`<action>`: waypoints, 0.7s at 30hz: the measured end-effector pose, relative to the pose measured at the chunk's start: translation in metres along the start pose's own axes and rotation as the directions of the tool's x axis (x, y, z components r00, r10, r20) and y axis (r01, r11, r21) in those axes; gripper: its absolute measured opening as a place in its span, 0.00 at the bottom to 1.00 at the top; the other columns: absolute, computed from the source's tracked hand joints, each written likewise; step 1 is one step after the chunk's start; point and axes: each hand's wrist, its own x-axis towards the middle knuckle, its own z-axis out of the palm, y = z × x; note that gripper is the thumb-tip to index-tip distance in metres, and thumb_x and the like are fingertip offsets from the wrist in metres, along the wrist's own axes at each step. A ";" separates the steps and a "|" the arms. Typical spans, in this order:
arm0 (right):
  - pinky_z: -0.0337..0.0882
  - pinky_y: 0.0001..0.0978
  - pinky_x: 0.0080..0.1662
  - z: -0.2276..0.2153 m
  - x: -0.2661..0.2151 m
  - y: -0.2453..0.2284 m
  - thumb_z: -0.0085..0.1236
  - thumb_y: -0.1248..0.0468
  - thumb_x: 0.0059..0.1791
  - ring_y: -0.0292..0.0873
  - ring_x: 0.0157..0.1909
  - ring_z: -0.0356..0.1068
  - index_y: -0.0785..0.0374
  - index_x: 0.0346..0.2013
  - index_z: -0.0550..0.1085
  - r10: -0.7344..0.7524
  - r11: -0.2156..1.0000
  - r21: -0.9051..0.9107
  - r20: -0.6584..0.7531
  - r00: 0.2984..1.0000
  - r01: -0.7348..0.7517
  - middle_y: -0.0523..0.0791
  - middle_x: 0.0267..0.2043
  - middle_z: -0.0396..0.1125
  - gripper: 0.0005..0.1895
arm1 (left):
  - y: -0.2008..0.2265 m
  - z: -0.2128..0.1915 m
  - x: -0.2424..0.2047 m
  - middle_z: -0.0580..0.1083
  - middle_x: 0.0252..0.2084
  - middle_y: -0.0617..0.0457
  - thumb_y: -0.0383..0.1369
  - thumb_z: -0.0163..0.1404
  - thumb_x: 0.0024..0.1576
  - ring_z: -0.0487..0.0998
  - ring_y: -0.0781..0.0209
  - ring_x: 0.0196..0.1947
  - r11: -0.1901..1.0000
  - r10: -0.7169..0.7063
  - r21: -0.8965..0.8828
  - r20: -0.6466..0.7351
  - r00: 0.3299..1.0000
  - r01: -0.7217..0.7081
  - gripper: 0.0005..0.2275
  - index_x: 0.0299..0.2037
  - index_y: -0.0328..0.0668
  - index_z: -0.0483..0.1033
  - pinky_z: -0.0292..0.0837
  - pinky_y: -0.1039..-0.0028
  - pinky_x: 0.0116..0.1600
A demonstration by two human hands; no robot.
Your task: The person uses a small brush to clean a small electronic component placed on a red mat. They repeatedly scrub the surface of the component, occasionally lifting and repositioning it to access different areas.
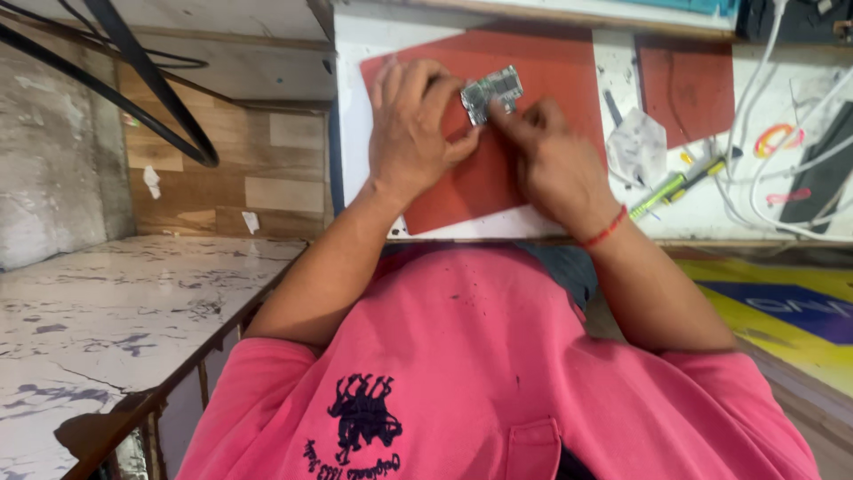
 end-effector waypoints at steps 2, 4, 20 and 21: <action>0.73 0.50 0.41 -0.002 0.011 0.001 0.49 0.74 0.49 0.59 0.39 0.72 0.54 0.63 0.74 -0.022 1.000 0.015 -0.039 0.999 0.023 0.55 0.46 0.68 0.27 | -0.004 -0.006 0.008 0.67 0.49 0.52 0.39 0.69 0.45 0.68 0.50 0.55 1.000 0.019 0.015 -0.014 1.000 -0.019 0.23 0.48 0.40 0.76 0.53 0.50 0.71; 0.73 0.50 0.42 -0.006 0.005 0.001 0.49 0.74 0.51 0.59 0.40 0.72 0.55 0.64 0.74 0.026 1.000 0.017 -0.069 0.997 -0.025 0.55 0.46 0.67 0.27 | -0.001 -0.003 0.008 0.67 0.49 0.52 0.40 0.69 0.46 0.68 0.50 0.54 1.000 0.018 -0.002 0.000 1.000 -0.018 0.23 0.48 0.40 0.76 0.52 0.49 0.70; 0.72 0.52 0.42 -0.005 -0.014 0.007 0.48 0.75 0.53 0.63 0.42 0.71 0.61 0.67 0.71 0.087 0.996 0.014 -0.066 0.994 -0.087 0.57 0.46 0.67 0.26 | 0.001 0.002 0.003 0.68 0.48 0.54 0.41 0.70 0.48 0.67 0.52 0.54 1.000 0.013 0.002 0.007 1.000 -0.013 0.20 0.46 0.41 0.79 0.54 0.51 0.70; 0.71 0.52 0.42 -0.007 -0.014 0.006 0.48 0.75 0.55 0.63 0.41 0.70 0.62 0.68 0.70 0.115 0.993 0.029 -0.068 0.991 -0.113 0.57 0.46 0.67 0.25 | 0.000 0.001 0.003 0.68 0.48 0.54 0.41 0.70 0.49 0.68 0.53 0.54 1.000 0.015 0.013 0.004 1.000 -0.015 0.20 0.46 0.42 0.79 0.54 0.51 0.72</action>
